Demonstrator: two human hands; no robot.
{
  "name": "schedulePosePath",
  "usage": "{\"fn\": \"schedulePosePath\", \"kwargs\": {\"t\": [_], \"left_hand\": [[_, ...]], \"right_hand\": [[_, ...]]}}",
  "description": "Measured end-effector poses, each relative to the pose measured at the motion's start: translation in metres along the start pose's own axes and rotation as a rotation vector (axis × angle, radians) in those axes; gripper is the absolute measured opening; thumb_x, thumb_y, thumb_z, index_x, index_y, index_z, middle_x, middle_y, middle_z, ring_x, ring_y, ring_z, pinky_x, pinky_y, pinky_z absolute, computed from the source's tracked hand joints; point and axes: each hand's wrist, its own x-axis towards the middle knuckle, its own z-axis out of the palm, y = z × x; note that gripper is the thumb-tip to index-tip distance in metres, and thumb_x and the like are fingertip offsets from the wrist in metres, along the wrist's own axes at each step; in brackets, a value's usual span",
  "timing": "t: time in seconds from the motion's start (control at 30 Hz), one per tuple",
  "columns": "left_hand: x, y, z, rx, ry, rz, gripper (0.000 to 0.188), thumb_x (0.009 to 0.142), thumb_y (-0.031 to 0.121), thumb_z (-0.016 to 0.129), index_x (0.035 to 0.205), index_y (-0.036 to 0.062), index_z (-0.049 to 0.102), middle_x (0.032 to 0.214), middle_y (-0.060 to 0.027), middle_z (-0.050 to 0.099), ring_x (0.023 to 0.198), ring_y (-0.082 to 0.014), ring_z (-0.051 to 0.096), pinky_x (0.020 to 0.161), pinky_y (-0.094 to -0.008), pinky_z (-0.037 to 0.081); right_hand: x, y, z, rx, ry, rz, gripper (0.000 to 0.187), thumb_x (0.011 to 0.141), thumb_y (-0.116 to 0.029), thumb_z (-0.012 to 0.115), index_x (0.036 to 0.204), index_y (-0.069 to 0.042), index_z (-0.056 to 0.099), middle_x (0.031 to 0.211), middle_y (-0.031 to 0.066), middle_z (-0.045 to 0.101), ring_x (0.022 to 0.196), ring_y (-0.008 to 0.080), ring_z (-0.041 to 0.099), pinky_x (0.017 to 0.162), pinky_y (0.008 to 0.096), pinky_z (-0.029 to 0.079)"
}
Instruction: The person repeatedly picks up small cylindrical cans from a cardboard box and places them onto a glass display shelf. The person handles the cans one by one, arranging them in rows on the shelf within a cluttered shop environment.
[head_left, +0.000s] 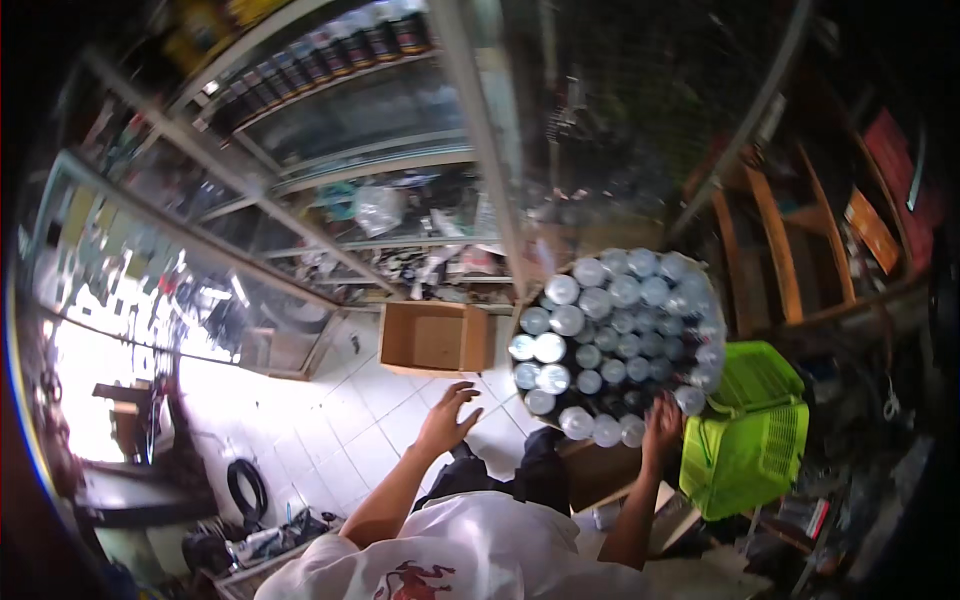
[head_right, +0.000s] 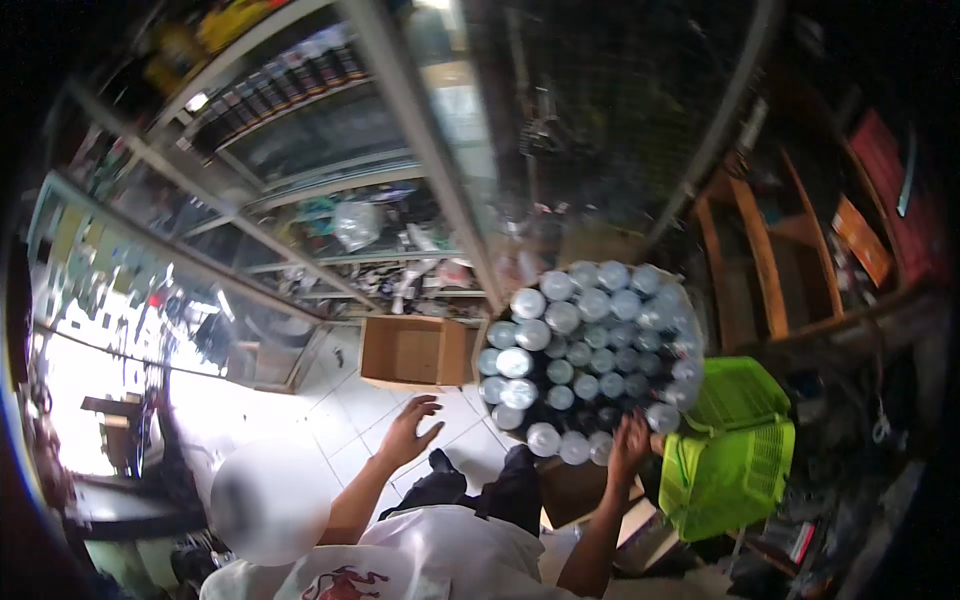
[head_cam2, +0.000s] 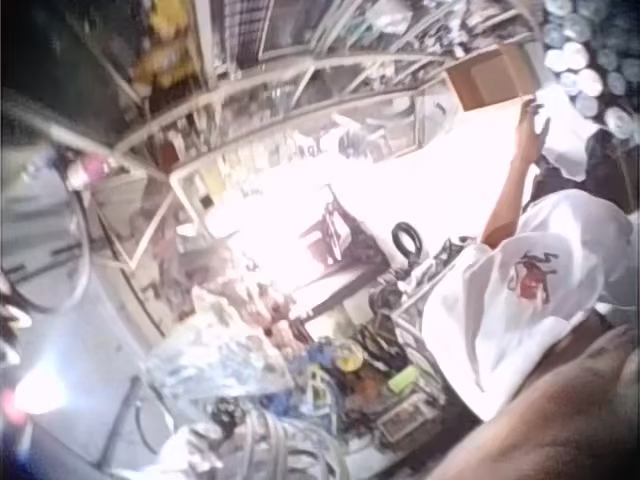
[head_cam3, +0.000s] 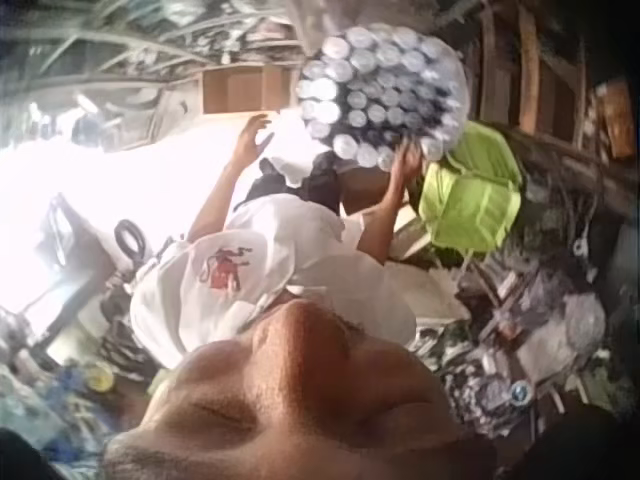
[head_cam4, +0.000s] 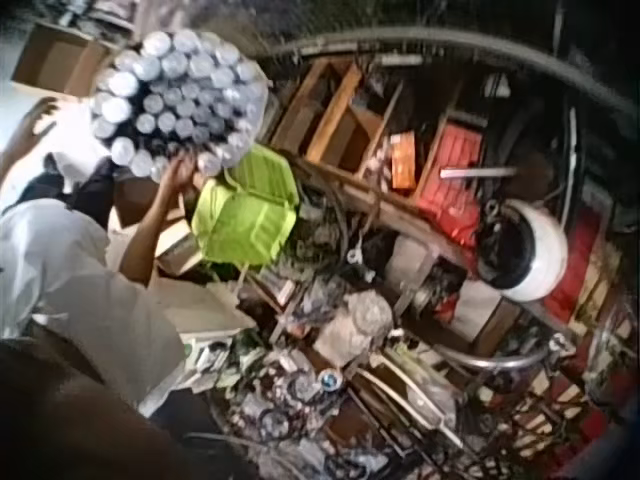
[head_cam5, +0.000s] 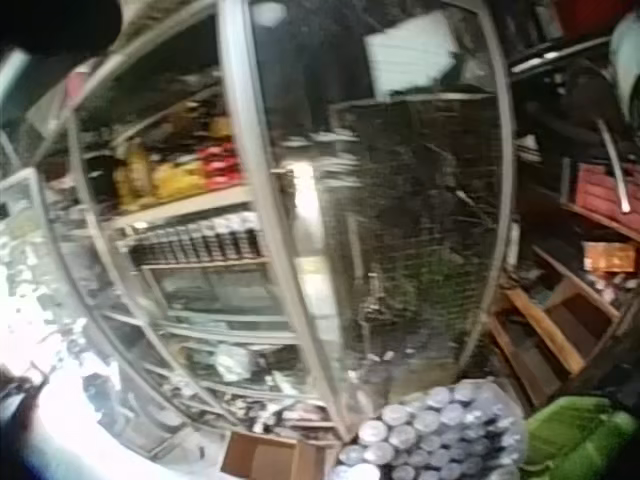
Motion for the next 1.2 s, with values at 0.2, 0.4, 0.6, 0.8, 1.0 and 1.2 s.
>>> {"fn": "schedulePosePath", "kwargs": {"t": [0.2, 0.4, 0.6, 0.8, 1.0, 1.2], "left_hand": [[-0.048, -0.046, -0.042, -0.062, -0.089, -0.021, 0.035, 0.096, 0.023, 0.07, 0.126, 0.0068, 0.062, 0.126, -0.0147, 0.063, 0.107, -0.03, 0.069, 0.092, -0.041, 0.055], [-0.13, -0.14, -0.087, -0.036, -0.125, -0.075, 0.041, 0.097, 0.031, 0.069, 0.129, 0.0077, 0.061, 0.128, -0.016, 0.064, 0.11, -0.0315, 0.069, 0.094, -0.0425, 0.055], [-0.251, -0.24, -0.161, -0.045, 0.091, -0.268, 0.042, 0.095, 0.034, 0.069, 0.128, 0.0076, 0.063, 0.128, -0.0172, 0.064, 0.108, -0.034, 0.069, 0.092, -0.044, 0.056], [-0.357, -0.298, -0.21, -0.116, 0.373, -0.53, 0.046, 0.092, 0.033, 0.074, 0.128, 0.0071, 0.064, 0.125, -0.0179, 0.066, 0.107, -0.0343, 0.07, 0.088, -0.0434, 0.057], [-0.405, -0.353, -0.209, -0.192, 0.592, -0.686, 0.044, 0.089, 0.026, 0.08, 0.122, 0.001, 0.065, 0.119, -0.0179, 0.069, 0.099, -0.0302, 0.072, 0.081, -0.0399, 0.058], [-0.415, -0.435, -0.199, -0.224, 0.414, -0.861, 0.062, 0.085, 0.039, 0.083, 0.128, -0.0002, 0.063, 0.12, -0.0212, 0.068, 0.1, -0.0311, 0.071, 0.084, -0.0413, 0.058]], "right_hand": [[-0.138, 0.169, -0.048, -0.693, 0.014, -0.076, 0.033, 0.104, -0.032, 0.061, 0.117, -0.003, 0.061, 0.091, 0.0094, 0.071, 0.083, 0.0153, 0.067, 0.067, 0.0348, 0.054], [-0.267, 0.234, 0.018, -0.472, -0.234, 0.566, 0.044, 0.099, -0.041, 0.064, 0.127, -0.007, 0.061, 0.113, 0.0146, 0.066, 0.103, 0.0242, 0.065, 0.082, 0.0439, 0.055], [-0.321, 0.228, 0.087, -0.694, -0.623, 0.815, 0.042, 0.094, -0.04, 0.068, 0.117, -0.004, 0.069, 0.106, 0.0161, 0.071, 0.097, 0.0254, 0.069, 0.08, 0.0438, 0.057], [-0.31, 0.184, 0.227, -0.879, -0.922, 0.542, 0.037, 0.088, -0.037, 0.075, 0.097, -0.001, 0.076, 0.094, 0.0157, 0.077, 0.086, 0.0287, 0.074, 0.071, 0.0442, 0.06], [-0.292, 0.196, 0.389, -1.118, -0.942, 0.313, 0.036, 0.09, -0.035, 0.076, 0.11, -0.006, 0.071, 0.091, 0.0082, 0.075, 0.076, 0.0204, 0.074, 0.061, 0.0393, 0.06], [-0.327, 0.177, 0.524, -1.105, -1.024, 0.387, 0.04, 0.09, -0.037, 0.077, 0.115, -0.007, 0.067, 0.096, 0.0079, 0.075, 0.075, 0.0183, 0.074, 0.062, 0.0393, 0.061]]}}
